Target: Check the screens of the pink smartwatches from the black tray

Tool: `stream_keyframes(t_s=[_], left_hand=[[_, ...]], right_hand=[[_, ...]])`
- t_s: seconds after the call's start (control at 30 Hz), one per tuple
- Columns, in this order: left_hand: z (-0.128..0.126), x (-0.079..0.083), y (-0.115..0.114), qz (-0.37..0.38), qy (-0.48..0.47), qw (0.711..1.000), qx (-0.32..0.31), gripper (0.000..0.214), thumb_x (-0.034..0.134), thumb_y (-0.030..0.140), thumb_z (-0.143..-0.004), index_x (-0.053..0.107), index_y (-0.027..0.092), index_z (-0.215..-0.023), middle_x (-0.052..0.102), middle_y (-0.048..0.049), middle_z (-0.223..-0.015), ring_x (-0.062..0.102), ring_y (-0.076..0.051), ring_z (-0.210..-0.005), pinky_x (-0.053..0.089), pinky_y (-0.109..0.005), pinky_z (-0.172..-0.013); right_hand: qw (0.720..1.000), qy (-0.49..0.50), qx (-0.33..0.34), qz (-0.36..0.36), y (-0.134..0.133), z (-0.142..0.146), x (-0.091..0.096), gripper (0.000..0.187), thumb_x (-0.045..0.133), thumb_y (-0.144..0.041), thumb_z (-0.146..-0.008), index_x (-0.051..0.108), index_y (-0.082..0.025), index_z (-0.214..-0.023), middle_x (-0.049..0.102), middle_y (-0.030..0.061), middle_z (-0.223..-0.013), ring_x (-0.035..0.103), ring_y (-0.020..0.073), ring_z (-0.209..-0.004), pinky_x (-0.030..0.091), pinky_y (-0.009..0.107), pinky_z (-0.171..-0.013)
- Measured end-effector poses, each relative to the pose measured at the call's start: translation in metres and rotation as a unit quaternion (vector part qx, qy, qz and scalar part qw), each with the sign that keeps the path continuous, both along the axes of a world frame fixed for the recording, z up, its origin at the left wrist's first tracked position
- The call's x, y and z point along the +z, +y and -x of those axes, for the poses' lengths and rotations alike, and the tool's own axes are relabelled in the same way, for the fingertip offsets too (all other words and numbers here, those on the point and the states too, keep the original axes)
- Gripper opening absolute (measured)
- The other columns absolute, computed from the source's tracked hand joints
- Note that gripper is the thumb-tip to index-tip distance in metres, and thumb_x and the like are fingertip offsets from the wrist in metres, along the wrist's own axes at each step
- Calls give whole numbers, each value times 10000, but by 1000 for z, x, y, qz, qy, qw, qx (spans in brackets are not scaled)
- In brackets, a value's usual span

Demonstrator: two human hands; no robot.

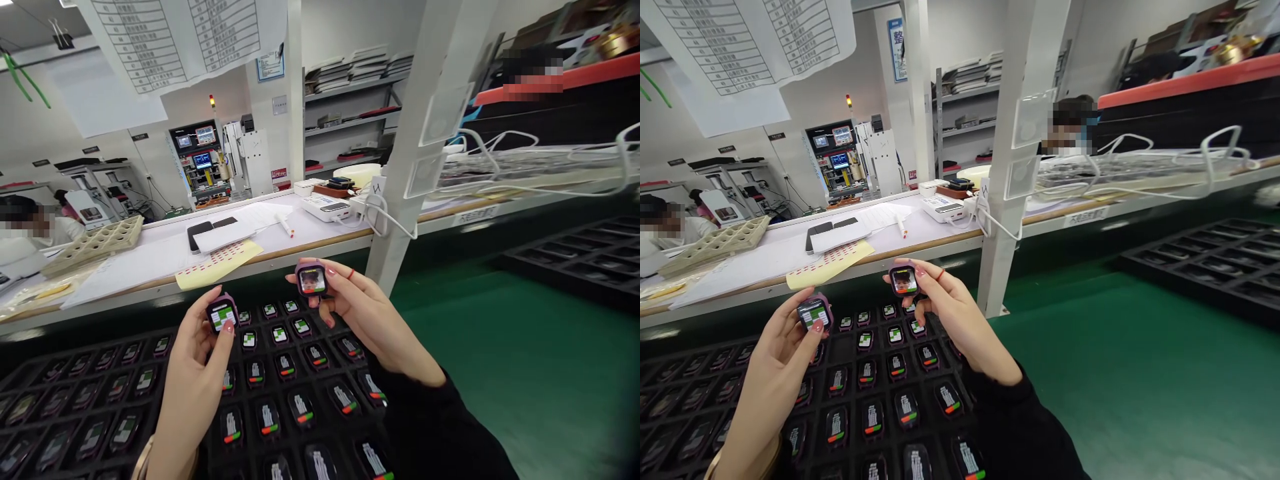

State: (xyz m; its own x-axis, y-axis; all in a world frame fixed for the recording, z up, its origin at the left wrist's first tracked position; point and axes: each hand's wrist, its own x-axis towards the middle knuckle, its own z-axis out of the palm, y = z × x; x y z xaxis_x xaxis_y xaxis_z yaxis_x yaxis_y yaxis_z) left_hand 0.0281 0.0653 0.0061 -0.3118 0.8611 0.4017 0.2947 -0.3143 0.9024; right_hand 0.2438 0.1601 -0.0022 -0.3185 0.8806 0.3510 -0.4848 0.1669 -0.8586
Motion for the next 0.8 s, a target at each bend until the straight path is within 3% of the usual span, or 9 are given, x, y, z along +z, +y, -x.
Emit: stream_keyframes(t_s=[0.5, 0.8], left_hand=[[-1, -1, 1, 13, 2, 1000, 8, 419, 641, 392, -915, 563, 338, -1323, 634, -9, -1296, 623, -129, -1088, 505, -189, -906], [-2, -1, -1, 19, 11, 1000, 16, 443, 631, 405, -912, 555, 310, -1338, 628, -37, -1299, 630, -173, -1079, 523, -260, -915]], right_hand=[[999, -21, 24, 0, -2, 5, 2, 394, 630, -493, -979, 696, -190, -1222, 692, 146, -1143, 580, 193, -717, 459, 235, -480], [1000, -20, 21, 9, -1, 5, 1, 359, 624, -462, -984, 703, -196, -1211, 698, 138, -1130, 577, 194, -715, 445, 235, -474]])
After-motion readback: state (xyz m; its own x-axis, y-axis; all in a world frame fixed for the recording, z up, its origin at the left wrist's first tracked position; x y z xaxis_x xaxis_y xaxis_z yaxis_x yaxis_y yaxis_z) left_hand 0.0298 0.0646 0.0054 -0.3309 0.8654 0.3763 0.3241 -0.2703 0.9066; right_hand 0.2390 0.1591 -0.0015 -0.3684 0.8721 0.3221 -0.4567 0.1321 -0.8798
